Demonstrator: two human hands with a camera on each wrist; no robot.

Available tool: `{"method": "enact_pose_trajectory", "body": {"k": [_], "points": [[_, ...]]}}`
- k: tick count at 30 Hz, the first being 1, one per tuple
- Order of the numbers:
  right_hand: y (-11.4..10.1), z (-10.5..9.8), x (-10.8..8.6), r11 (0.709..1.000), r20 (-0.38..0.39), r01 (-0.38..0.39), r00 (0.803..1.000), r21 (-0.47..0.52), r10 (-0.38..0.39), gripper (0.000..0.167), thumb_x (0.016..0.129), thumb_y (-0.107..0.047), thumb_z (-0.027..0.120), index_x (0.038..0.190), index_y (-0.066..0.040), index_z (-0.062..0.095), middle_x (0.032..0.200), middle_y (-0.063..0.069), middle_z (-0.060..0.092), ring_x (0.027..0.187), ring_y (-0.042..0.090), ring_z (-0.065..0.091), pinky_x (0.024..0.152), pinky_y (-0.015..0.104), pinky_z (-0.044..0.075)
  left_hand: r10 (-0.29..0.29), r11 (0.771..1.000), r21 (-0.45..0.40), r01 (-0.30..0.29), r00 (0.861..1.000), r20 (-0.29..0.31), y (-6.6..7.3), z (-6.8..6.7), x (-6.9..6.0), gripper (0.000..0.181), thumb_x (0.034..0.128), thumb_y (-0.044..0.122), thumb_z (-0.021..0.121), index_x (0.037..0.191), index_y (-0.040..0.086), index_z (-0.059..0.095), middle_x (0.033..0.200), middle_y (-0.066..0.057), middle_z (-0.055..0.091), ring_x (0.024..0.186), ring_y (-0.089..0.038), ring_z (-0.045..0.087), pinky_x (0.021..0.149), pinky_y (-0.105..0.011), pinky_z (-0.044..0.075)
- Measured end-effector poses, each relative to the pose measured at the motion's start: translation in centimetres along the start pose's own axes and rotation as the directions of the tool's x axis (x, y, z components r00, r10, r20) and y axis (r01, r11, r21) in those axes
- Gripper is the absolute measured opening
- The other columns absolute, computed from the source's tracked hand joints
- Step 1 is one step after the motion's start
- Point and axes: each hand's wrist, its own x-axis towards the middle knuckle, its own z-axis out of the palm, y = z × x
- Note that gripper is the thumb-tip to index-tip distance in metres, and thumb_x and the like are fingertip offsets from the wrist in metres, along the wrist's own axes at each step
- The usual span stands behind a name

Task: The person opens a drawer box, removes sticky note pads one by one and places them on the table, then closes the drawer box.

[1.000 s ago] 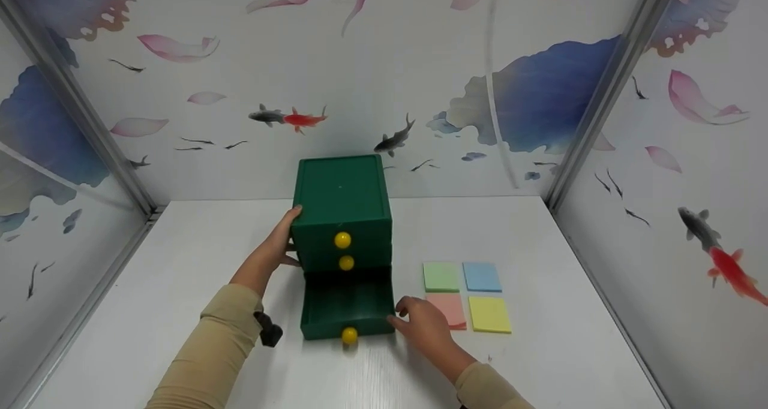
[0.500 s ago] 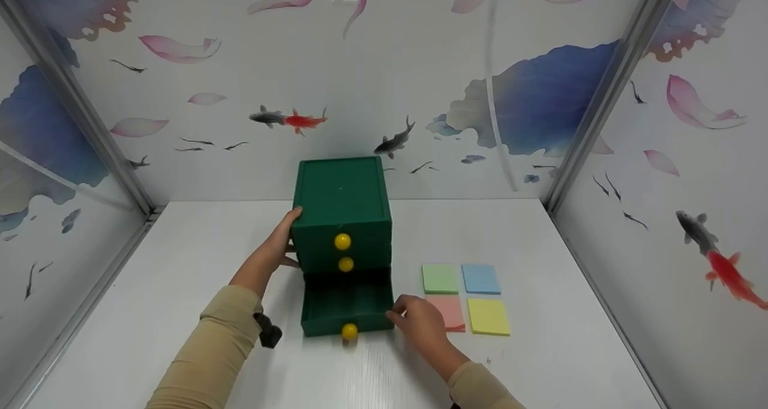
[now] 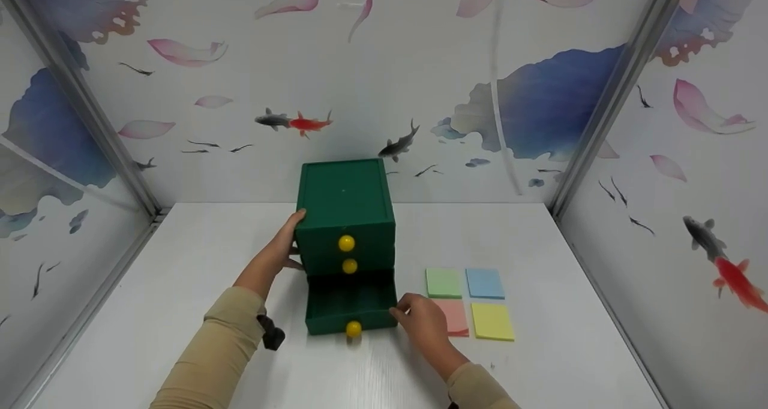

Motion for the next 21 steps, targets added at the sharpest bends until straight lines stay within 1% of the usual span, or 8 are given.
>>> {"method": "enact_pose_trajectory", "body": {"k": [5, 10, 13, 15, 17, 19, 21], "points": [[0.0, 0.2, 0.0, 1.000, -0.024, 0.018, 1.000, -0.018, -0.019, 0.005, 0.089, -0.020, 0.073, 0.087, -0.017, 0.071, 0.077, -0.006, 0.062, 0.072, 0.016, 0.053, 0.067, 0.030, 0.050, 0.002, 1.000, 0.010, -0.002, 1.000, -0.007, -0.1, 0.0, -0.1, 0.087, 0.0916, 0.067, 0.036, 0.158, 0.025, -0.002, 0.160, -0.017, 0.003, 0.133, -0.052, 0.026, 0.097, -0.069, 0.032], [0.0, 0.2, -0.4, 0.995, -0.053, 0.080, 0.995, -0.061, -0.083, 0.007, 0.088, -0.019, 0.075, 0.084, -0.018, 0.070, 0.076, -0.007, 0.060, 0.071, 0.015, 0.053, 0.066, 0.030, 0.049, -0.011, 1.000, 0.008, 0.011, 1.000, -0.008, 0.0, 0.0, 0.0, 0.085, 0.0911, 0.067, 0.036, 0.158, 0.029, 0.000, 0.161, -0.016, 0.004, 0.134, -0.052, 0.025, 0.097, -0.070, 0.032], [0.1, 0.3, -0.9, 0.981, -0.040, 0.148, 0.987, -0.125, -0.154, 0.009, 0.086, -0.017, 0.076, 0.082, -0.019, 0.069, 0.076, -0.009, 0.060, 0.071, 0.013, 0.053, 0.066, 0.030, 0.049, -0.015, 1.000, 0.018, 0.015, 1.000, -0.003, 0.0, -0.1, -0.1, 0.084, 0.0914, 0.067, 0.035, 0.158, 0.030, 0.002, 0.161, -0.016, 0.005, 0.134, -0.051, 0.026, 0.097, -0.069, 0.032], [0.1, 0.4, -1.1, 0.961, -0.022, 0.206, 0.977, -0.182, -0.214, 0.010, 0.084, -0.014, 0.077, 0.081, -0.019, 0.069, 0.077, -0.010, 0.062, 0.072, 0.011, 0.054, 0.066, 0.031, 0.050, -0.018, 0.999, 0.028, 0.019, 1.000, -0.006, 0.0, -0.2, -0.2, 0.083, 0.0914, 0.068, 0.035, 0.158, 0.030, 0.003, 0.161, -0.016, 0.006, 0.133, -0.051, 0.027, 0.097, -0.068, 0.032], [0.1, 0.5, -1.2, 0.941, -0.021, 0.252, 0.965, -0.226, -0.263, 0.011, 0.083, -0.012, 0.078, 0.082, -0.019, 0.070, 0.078, -0.010, 0.063, 0.074, 0.010, 0.055, 0.067, 0.031, 0.050, -0.019, 0.999, 0.034, 0.020, 1.000, -0.009, 0.0, -0.2, -0.1, 0.083, 0.0915, 0.068, 0.035, 0.158, 0.029, 0.003, 0.161, -0.016, 0.007, 0.133, -0.052, 0.028, 0.097, -0.068, 0.033], [0.0, 0.4, -1.3, 0.935, -0.037, 0.266, 0.959, -0.235, -0.282, 0.012, 0.082, -0.010, 0.078, 0.082, -0.019, 0.070, 0.079, -0.010, 0.064, 0.074, 0.010, 0.056, 0.067, 0.031, 0.051, -0.022, 0.999, 0.033, 0.022, 1.000, -0.007, 0.0, -0.2, -0.1, 0.084, 0.0910, 0.069, 0.035, 0.158, 0.030, 0.004, 0.160, -0.016, 0.007, 0.132, -0.051, 0.029, 0.097, -0.068, 0.033], [0.0, 0.3, -1.3, 0.943, -0.061, 0.253, 0.960, -0.216, -0.272, 0.012, 0.084, -0.010, 0.077, 0.083, -0.019, 0.070, 0.079, -0.010, 0.063, 0.074, 0.009, 0.055, 0.068, 0.031, 0.051, -0.022, 0.999, 0.038, 0.022, 1.000, 0.000, 0.1, -0.1, 0.0, 0.084, 0.0907, 0.069, 0.035, 0.158, 0.030, 0.003, 0.160, -0.016, 0.008, 0.132, -0.051, 0.029, 0.098, -0.067, 0.033]]}}
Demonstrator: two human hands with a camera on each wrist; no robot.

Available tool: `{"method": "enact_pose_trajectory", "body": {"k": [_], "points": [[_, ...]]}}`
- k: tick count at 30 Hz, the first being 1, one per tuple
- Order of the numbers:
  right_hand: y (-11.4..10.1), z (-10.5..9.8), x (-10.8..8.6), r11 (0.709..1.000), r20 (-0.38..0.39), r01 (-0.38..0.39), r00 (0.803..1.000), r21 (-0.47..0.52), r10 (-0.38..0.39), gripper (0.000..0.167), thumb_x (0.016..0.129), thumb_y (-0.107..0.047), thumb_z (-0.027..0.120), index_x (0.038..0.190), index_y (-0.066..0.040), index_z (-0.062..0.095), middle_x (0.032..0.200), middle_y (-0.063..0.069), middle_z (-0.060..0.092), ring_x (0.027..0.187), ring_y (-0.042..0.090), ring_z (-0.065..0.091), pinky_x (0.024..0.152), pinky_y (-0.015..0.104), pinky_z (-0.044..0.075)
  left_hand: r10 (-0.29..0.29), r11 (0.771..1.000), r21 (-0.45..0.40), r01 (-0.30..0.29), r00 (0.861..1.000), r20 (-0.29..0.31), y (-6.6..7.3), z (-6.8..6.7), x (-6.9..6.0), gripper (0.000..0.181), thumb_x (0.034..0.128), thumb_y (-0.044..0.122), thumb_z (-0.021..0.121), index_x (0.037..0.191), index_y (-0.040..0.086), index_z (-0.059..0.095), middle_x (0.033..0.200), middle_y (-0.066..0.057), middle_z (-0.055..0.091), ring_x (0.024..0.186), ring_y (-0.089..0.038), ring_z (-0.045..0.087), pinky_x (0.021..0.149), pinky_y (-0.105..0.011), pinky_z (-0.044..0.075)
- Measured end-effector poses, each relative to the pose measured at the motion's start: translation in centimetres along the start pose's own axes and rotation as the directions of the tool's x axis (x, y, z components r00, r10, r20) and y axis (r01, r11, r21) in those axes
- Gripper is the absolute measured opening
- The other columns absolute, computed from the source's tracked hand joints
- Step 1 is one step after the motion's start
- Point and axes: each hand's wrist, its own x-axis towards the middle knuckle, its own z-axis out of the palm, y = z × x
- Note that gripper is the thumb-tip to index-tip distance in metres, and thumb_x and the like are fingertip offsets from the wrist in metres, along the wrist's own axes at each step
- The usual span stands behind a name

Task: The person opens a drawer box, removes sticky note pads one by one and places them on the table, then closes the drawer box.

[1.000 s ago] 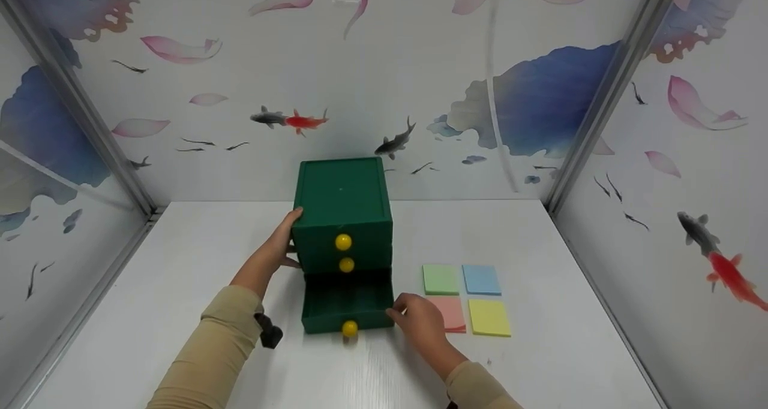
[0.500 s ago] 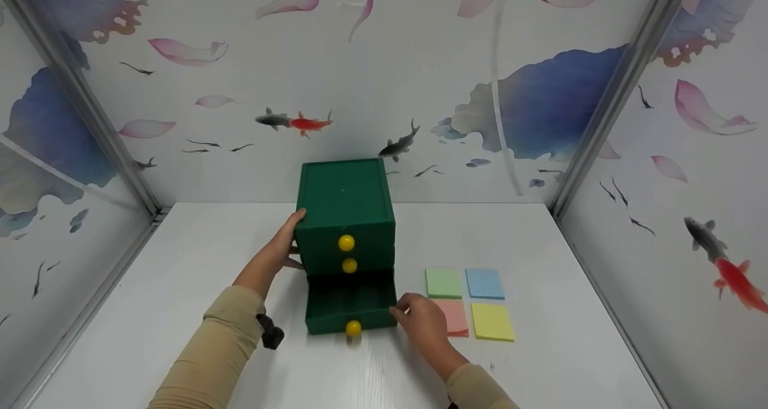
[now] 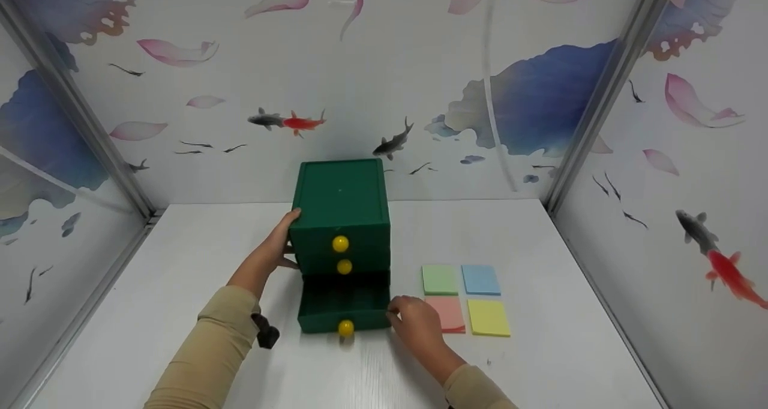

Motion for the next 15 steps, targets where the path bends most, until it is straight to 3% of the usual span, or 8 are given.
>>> {"method": "enact_pose_trajectory", "body": {"k": [15], "points": [[0.5, 1.1, 1.7, 0.985, -0.082, -0.092, 0.991, 0.149, 0.105, 0.010, 0.086, -0.006, 0.074, 0.089, -0.016, 0.072, 0.082, -0.006, 0.065, 0.073, 0.013, 0.056, 0.070, 0.033, 0.052, 0.019, 1.000, 0.008, -0.019, 1.000, 0.003, -0.1, 0.0, 0.2, 0.086, 0.0896, 0.070, 0.035, 0.158, 0.029, 0.003, 0.160, -0.019, 0.009, 0.133, -0.052, 0.028, 0.097, -0.068, 0.033]]}}
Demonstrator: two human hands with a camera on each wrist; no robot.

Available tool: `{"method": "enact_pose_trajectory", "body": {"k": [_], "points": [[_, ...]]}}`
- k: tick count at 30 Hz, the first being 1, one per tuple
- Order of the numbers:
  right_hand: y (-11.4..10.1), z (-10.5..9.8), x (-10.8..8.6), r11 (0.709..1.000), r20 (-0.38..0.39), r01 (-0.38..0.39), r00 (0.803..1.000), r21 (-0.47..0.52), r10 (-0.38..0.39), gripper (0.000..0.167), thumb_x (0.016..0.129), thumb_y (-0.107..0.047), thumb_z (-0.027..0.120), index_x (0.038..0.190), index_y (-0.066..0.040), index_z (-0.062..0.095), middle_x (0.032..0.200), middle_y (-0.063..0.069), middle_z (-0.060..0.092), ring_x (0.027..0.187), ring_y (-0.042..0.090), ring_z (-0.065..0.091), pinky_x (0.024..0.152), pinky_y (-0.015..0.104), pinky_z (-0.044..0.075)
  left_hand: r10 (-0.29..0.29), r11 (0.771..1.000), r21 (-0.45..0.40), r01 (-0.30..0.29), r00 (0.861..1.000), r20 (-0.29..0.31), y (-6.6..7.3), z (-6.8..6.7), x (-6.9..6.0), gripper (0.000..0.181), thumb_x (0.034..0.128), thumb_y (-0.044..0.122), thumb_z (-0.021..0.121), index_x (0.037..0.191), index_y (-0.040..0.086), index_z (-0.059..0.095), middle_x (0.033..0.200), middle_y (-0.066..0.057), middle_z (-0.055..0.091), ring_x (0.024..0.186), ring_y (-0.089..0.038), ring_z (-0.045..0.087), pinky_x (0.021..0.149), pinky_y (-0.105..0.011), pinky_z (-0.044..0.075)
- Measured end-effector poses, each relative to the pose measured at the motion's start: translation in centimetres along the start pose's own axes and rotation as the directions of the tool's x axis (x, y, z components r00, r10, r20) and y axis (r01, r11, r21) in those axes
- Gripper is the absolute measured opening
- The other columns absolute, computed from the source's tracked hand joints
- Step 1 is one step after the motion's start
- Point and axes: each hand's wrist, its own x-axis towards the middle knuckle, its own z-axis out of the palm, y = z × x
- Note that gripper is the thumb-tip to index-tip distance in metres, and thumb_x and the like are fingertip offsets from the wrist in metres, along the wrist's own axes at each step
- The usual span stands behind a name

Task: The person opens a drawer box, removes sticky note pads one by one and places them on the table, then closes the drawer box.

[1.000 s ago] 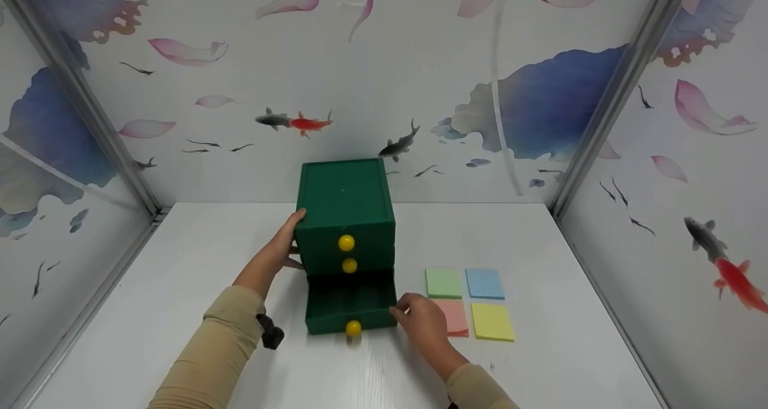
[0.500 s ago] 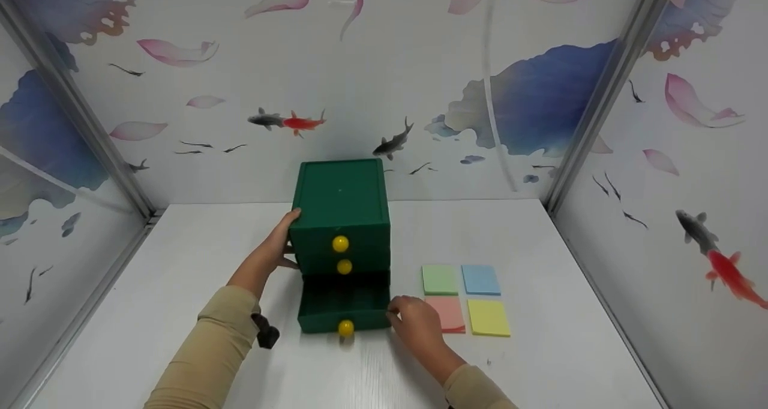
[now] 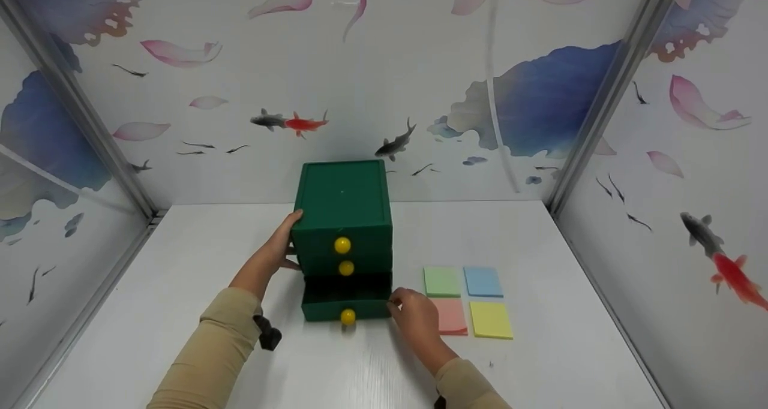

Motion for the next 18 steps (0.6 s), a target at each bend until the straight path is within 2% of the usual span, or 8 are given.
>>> {"method": "enact_pose_trajectory", "body": {"k": [8, 18], "points": [[0.3, 0.8, 0.8, 0.989, -0.044, -0.117, 0.992, 0.095, 0.122, 0.005, 0.088, -0.010, 0.073, 0.089, -0.014, 0.070, 0.081, -0.003, 0.064, 0.073, 0.016, 0.055, 0.066, 0.031, 0.050, -0.010, 1.000, -0.018, 0.010, 1.000, -0.004, 0.1, 0.1, 0.0, 0.085, 0.0904, 0.068, 0.036, 0.158, 0.029, 0.004, 0.160, -0.018, 0.006, 0.134, -0.053, 0.025, 0.098, -0.069, 0.032], [0.3, 1.6, 1.8, 0.961, -0.086, -0.179, 0.976, 0.210, 0.201, 0.007, 0.089, -0.015, 0.073, 0.087, -0.009, 0.069, 0.084, 0.000, 0.066, 0.076, 0.019, 0.055, 0.066, 0.031, 0.048, -0.025, 0.999, -0.022, 0.025, 1.000, -0.008, 0.2, 0.1, -0.2, 0.085, 0.0906, 0.068, 0.036, 0.158, 0.029, 0.003, 0.160, -0.017, 0.007, 0.134, -0.052, 0.026, 0.098, -0.067, 0.032]]}}
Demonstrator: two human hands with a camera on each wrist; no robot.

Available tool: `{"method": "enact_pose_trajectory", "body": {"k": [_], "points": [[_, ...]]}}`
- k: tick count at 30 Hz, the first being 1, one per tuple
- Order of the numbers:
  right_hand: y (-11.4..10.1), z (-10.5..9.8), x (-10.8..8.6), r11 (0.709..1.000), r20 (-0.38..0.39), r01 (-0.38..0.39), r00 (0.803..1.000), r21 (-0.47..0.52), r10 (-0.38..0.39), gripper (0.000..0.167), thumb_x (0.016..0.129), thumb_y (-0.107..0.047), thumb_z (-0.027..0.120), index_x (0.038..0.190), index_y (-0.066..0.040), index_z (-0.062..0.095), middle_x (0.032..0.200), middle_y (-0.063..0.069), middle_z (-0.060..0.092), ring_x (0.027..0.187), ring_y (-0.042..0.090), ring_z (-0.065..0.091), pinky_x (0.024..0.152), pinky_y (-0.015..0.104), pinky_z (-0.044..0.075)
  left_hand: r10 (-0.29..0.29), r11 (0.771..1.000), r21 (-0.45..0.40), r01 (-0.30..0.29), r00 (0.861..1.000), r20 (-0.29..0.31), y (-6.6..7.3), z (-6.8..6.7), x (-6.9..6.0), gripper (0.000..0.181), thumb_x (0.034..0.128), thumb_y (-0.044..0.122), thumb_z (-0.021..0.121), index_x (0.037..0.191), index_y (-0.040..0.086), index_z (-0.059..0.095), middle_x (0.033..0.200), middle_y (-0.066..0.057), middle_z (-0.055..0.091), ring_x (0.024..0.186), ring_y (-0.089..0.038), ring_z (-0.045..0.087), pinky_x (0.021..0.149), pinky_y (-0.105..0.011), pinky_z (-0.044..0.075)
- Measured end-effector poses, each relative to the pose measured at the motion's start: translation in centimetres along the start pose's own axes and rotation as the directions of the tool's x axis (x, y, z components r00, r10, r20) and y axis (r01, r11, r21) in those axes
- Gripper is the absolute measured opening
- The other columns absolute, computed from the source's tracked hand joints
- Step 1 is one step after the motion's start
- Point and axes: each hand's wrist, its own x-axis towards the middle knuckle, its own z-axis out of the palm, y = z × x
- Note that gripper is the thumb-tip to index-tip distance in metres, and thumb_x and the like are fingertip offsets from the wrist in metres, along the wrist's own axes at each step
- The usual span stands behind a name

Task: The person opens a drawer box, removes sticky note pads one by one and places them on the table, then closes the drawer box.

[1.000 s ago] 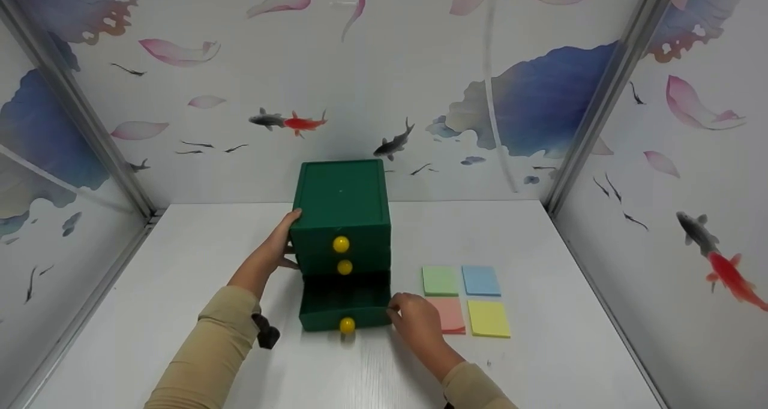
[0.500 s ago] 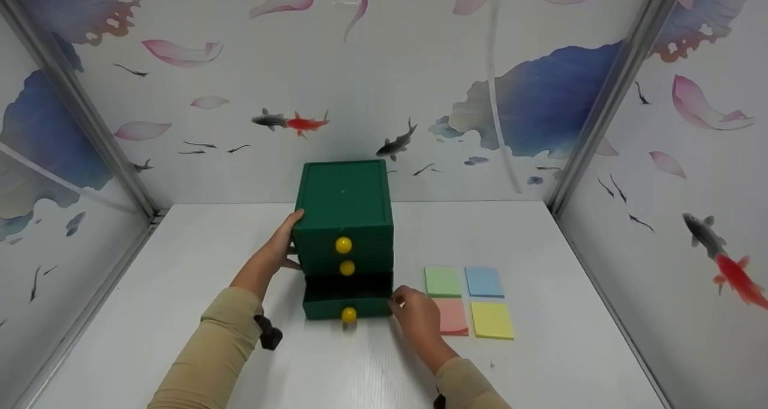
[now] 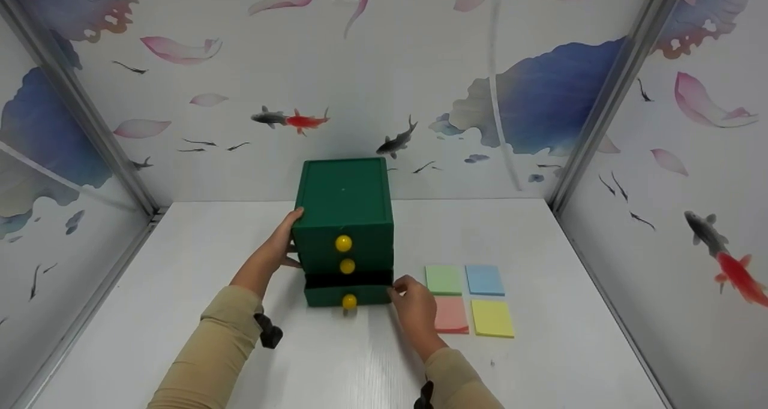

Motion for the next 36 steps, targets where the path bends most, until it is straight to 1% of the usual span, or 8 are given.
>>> {"method": "enact_pose_trajectory", "body": {"k": [4, 9, 11, 18, 25, 28, 32, 36], "points": [[-0.2, 0.2, 0.3, 1.000, -0.018, 0.004, 1.000, 0.015, -0.004, 0.007, 0.089, -0.015, 0.072, 0.088, -0.008, 0.068, 0.085, 0.001, 0.066, 0.076, 0.018, 0.057, 0.065, 0.031, 0.048, 0.010, 1.000, 0.000, -0.010, 1.000, 0.006, 0.0, -0.1, 0.0, 0.085, 0.0906, 0.068, 0.036, 0.158, 0.029, 0.002, 0.160, -0.017, 0.006, 0.134, -0.052, 0.026, 0.098, -0.068, 0.031], [-0.4, 0.5, 0.7, 1.000, -0.020, -0.004, 1.000, 0.029, 0.004, 0.008, 0.090, -0.014, 0.071, 0.090, -0.007, 0.067, 0.086, 0.002, 0.065, 0.078, 0.019, 0.058, 0.068, 0.032, 0.050, 0.021, 1.000, 0.013, -0.021, 1.000, 0.006, 0.0, -0.1, 0.0, 0.086, 0.0899, 0.069, 0.036, 0.158, 0.029, 0.003, 0.160, -0.019, 0.008, 0.133, -0.052, 0.027, 0.098, -0.068, 0.032], [-0.4, 0.6, 0.9, 1.000, -0.025, -0.009, 1.000, 0.022, 0.009, 0.004, 0.090, -0.012, 0.071, 0.091, -0.009, 0.068, 0.087, 0.002, 0.065, 0.078, 0.019, 0.058, 0.069, 0.032, 0.050, 0.019, 1.000, 0.014, -0.019, 1.000, 0.004, 0.0, -0.1, 0.1, 0.086, 0.0897, 0.069, 0.035, 0.158, 0.029, 0.003, 0.159, -0.019, 0.008, 0.133, -0.052, 0.027, 0.098, -0.068, 0.032], [-0.8, 0.8, 1.3, 1.000, -0.040, -0.005, 0.999, 0.001, 0.005, 0.005, 0.090, -0.012, 0.072, 0.090, -0.010, 0.067, 0.088, 0.003, 0.065, 0.080, 0.020, 0.057, 0.070, 0.034, 0.050, 0.011, 1.000, 0.012, -0.011, 1.000, 0.004, -0.2, 0.0, 0.2, 0.085, 0.0902, 0.068, 0.035, 0.158, 0.030, 0.003, 0.160, -0.018, 0.008, 0.132, -0.051, 0.029, 0.097, -0.068, 0.032], [-1.1, 1.0, 1.7, 0.999, -0.039, -0.042, 0.998, -0.015, 0.041, 0.005, 0.091, -0.011, 0.070, 0.093, -0.010, 0.066, 0.090, 0.003, 0.065, 0.080, 0.021, 0.056, 0.071, 0.035, 0.050, 0.015, 1.000, 0.010, -0.015, 1.000, 0.011, -0.3, -0.1, 0.4, 0.087, 0.0894, 0.069, 0.036, 0.158, 0.029, 0.003, 0.160, -0.018, 0.009, 0.132, -0.052, 0.028, 0.098, -0.068, 0.032], [-1.2, 1.1, 1.9, 0.998, -0.047, -0.028, 0.999, -0.051, 0.026, 0.005, 0.090, -0.012, 0.071, 0.092, -0.010, 0.066, 0.090, 0.003, 0.066, 0.079, 0.021, 0.056, 0.070, 0.035, 0.048, 0.012, 1.000, 0.010, -0.012, 1.000, 0.011, -0.4, -0.1, 0.4, 0.087, 0.0889, 0.070, 0.036, 0.158, 0.029, 0.003, 0.159, -0.019, 0.009, 0.132, -0.052, 0.028, 0.098, -0.068, 0.032], [-1.2, 1.2, 2.0, 0.991, -0.062, 0.016, 0.998, -0.129, -0.024, 0.006, 0.089, -0.013, 0.072, 0.091, -0.011, 0.067, 0.088, 0.002, 0.067, 0.074, 0.020, 0.055, 0.067, 0.035, 0.047, 0.011, 1.000, 0.006, -0.011, 1.000, 0.014, -0.3, -0.2, 0.4, 0.087, 0.0889, 0.070, 0.036, 0.158, 0.029, 0.002, 0.159, -0.020, 0.010, 0.132, -0.052, 0.028, 0.098, -0.068, 0.032], [-1.4, 1.2, 2.1, 0.983, -0.059, 0.032, 0.997, -0.181, -0.043, 0.007, 0.090, -0.014, 0.072, 0.093, -0.010, 0.067, 0.088, 0.002, 0.068, 0.074, 0.020, 0.056, 0.069, 0.036, 0.049, -0.003, 1.000, -0.007, 0.003, 1.000, 0.015, -0.3, -0.2, 0.3, 0.087, 0.0889, 0.070, 0.036, 0.158, 0.030, 0.001, 0.158, -0.020, 0.010, 0.132, -0.051, 0.028, 0.098, -0.068, 0.032]]}}
